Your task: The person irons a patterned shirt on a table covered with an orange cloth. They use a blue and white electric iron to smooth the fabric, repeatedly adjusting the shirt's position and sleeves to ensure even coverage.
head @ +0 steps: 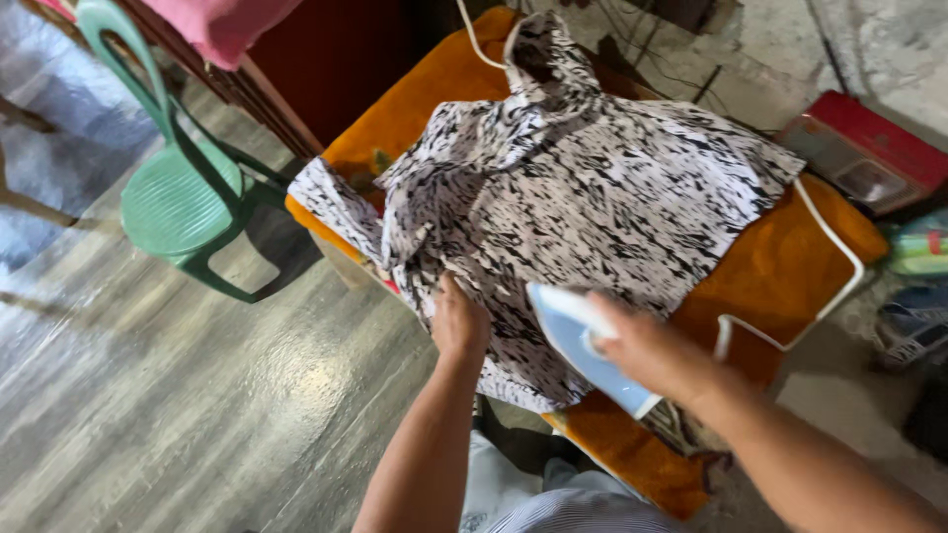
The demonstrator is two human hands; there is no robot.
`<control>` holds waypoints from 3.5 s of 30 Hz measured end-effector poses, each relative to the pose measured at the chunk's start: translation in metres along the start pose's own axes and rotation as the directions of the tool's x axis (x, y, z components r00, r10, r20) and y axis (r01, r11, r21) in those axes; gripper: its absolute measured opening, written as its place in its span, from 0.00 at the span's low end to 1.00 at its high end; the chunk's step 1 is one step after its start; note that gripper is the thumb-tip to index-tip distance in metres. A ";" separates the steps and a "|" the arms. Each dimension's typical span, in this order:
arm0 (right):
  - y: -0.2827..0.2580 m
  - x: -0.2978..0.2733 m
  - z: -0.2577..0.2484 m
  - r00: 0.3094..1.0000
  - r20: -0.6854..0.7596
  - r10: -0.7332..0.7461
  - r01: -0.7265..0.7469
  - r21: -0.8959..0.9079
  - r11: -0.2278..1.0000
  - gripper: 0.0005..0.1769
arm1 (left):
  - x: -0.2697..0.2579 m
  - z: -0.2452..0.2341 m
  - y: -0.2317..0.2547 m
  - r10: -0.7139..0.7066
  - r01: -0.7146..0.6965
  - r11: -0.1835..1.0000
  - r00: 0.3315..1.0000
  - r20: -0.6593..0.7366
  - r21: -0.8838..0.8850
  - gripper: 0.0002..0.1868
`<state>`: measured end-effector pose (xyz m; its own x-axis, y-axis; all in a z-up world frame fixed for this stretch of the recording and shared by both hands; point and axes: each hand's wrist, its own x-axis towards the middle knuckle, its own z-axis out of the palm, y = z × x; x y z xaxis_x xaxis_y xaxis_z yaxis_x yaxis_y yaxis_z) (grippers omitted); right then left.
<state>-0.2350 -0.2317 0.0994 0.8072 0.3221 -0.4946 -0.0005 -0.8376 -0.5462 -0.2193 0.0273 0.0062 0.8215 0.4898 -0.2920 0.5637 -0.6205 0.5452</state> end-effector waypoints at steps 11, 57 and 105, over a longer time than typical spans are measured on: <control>0.004 0.028 0.055 0.992 0.101 -0.075 0.101 -0.281 0.955 0.40 | 0.012 0.011 -0.036 -0.030 0.057 0.957 0.994 0.101 -0.284 0.25; -0.029 0.086 0.044 0.981 -0.193 -0.018 -0.030 -0.241 0.970 0.30 | 0.046 0.067 0.012 0.408 -0.425 0.856 0.905 -0.120 -0.294 0.21; 0.023 0.073 0.007 0.968 -0.220 0.122 -0.120 0.021 0.993 0.29 | 0.141 0.079 0.141 0.499 -0.603 0.789 0.742 0.448 0.119 0.19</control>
<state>-0.1803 -0.2239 0.0461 0.9112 0.1125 -0.3964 -0.1100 -0.8606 -0.4972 -0.0178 -0.0396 -0.0204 0.9291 -0.2209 -0.2966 -0.0401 -0.8574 0.5130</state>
